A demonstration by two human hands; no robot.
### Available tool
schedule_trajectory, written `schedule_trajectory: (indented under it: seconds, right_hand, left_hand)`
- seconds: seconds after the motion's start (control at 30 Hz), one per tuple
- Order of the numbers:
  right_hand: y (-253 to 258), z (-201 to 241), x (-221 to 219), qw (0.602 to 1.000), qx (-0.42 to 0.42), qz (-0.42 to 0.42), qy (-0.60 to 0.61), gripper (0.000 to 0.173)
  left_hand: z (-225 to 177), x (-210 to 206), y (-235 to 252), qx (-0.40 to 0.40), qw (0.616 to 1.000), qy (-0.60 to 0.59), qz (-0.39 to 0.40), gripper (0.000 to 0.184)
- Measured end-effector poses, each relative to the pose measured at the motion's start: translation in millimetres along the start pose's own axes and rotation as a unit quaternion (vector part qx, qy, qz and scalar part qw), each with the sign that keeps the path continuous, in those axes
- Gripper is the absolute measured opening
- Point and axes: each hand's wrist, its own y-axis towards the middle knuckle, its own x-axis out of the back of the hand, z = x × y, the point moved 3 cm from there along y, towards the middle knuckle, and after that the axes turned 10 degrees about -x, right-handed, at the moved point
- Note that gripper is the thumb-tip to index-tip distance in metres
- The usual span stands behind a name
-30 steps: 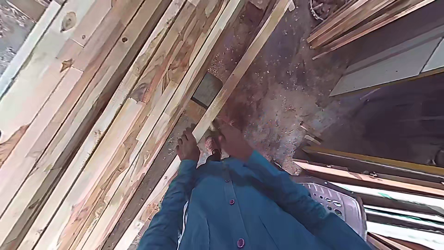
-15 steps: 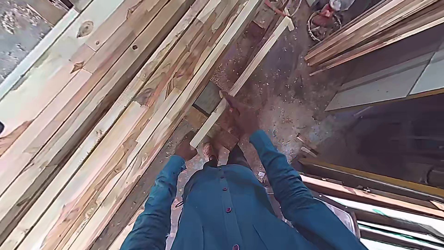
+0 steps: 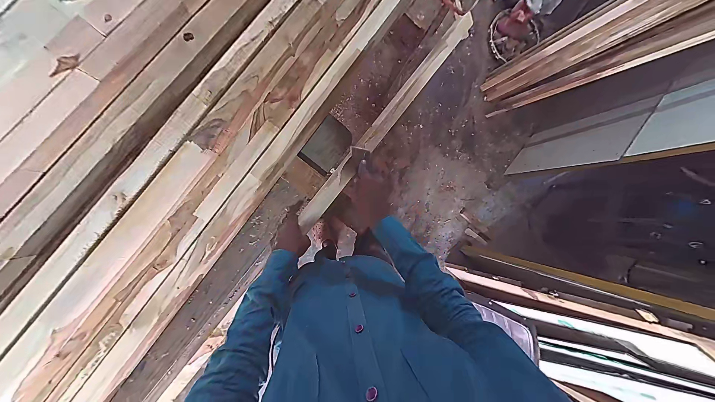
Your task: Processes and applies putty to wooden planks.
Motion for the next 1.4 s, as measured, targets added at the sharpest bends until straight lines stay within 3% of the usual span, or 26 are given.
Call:
schedule_trajectory:
  seconds: [0.17, 0.27, 0.3, 0.4, 0.47, 0.53, 0.6, 0.67, 0.73, 0.83, 0.9, 0.97, 1.07, 1.13, 1.23, 1.33, 1.4]
  right_hand:
    - [-69, 8, -47, 0.991, -0.016, 0.109, -0.074, 0.071]
    - [-89, 5, -15, 0.980, 0.009, 0.173, -0.099, 0.058]
    - [-81, 1, 3, 0.985, 0.010, 0.144, -0.093, 0.049]
    - [-20, -8, 57, 0.994, -0.026, 0.025, -0.100, 0.048]
    - [33, -13, 79, 0.993, -0.058, 0.001, -0.105, 0.043]
    - [63, -18, 79, 0.992, -0.070, 0.017, -0.106, 0.039]
    - [41, -5, 67, 0.990, -0.060, 0.055, -0.118, 0.040]
    - [-15, 14, 41, 0.981, -0.044, 0.127, -0.138, 0.047]
    - [-71, 22, 9, 0.964, -0.017, 0.203, -0.170, 0.038]
    - [-92, 18, 21, 0.946, -0.014, 0.279, -0.163, 0.028]
    - [-68, 1, 43, 0.972, 0.005, 0.208, -0.107, 0.030]
    - [-24, -15, 57, 0.993, 0.044, 0.092, -0.058, 0.047]
    - [46, -33, 42, 0.992, 0.109, -0.053, 0.030, 0.051]
    - [64, -45, 16, 0.991, 0.120, -0.056, 0.030, 0.055]
    - [28, -56, -12, 0.995, 0.094, 0.013, -0.026, 0.067]
    - [1, -48, 12, 0.996, 0.038, 0.046, -0.061, 0.061]
    - [21, -39, 36, 0.999, 0.038, -0.011, -0.028, 0.050]
  left_hand:
    - [1, 3, 4, 0.014, 1.000, -0.006, 0.017, 0.073]
    - [0, -2, 1, 0.014, 1.000, 0.006, -0.003, 0.078]
    - [-3, -5, -3, 0.010, 0.999, 0.029, -0.025, 0.081]
    - [-18, -18, -16, -0.014, 0.988, 0.138, -0.065, 0.070]
    - [-22, -32, -18, -0.026, 0.975, 0.202, -0.091, 0.057]
    - [-21, -38, -17, -0.030, 0.969, 0.223, -0.100, 0.055]
    - [-20, -40, -16, -0.030, 0.969, 0.221, -0.110, 0.053]
    - [-20, -41, -16, -0.033, 0.965, 0.223, -0.134, 0.048]
    - [-19, -42, -19, -0.037, 0.962, 0.223, -0.150, 0.046]
    - [-25, -27, -21, -0.024, 0.978, 0.180, -0.099, 0.063]
    - [-22, -11, -18, 0.008, 0.993, 0.111, -0.040, 0.074]
    - [-12, -2, -9, 0.010, 0.999, 0.048, 0.003, 0.075]
    - [-5, 12, -1, -0.024, 0.998, -0.001, 0.052, 0.072]
    - [-2, 14, 4, -0.029, 0.997, -0.004, 0.073, 0.068]
    - [0, 15, 5, -0.012, 0.997, -0.017, 0.081, 0.069]
    - [-7, 13, 1, 0.012, 0.998, -0.032, 0.047, 0.076]
    - [-10, 9, -3, 0.013, 0.999, -0.025, 0.035, 0.074]
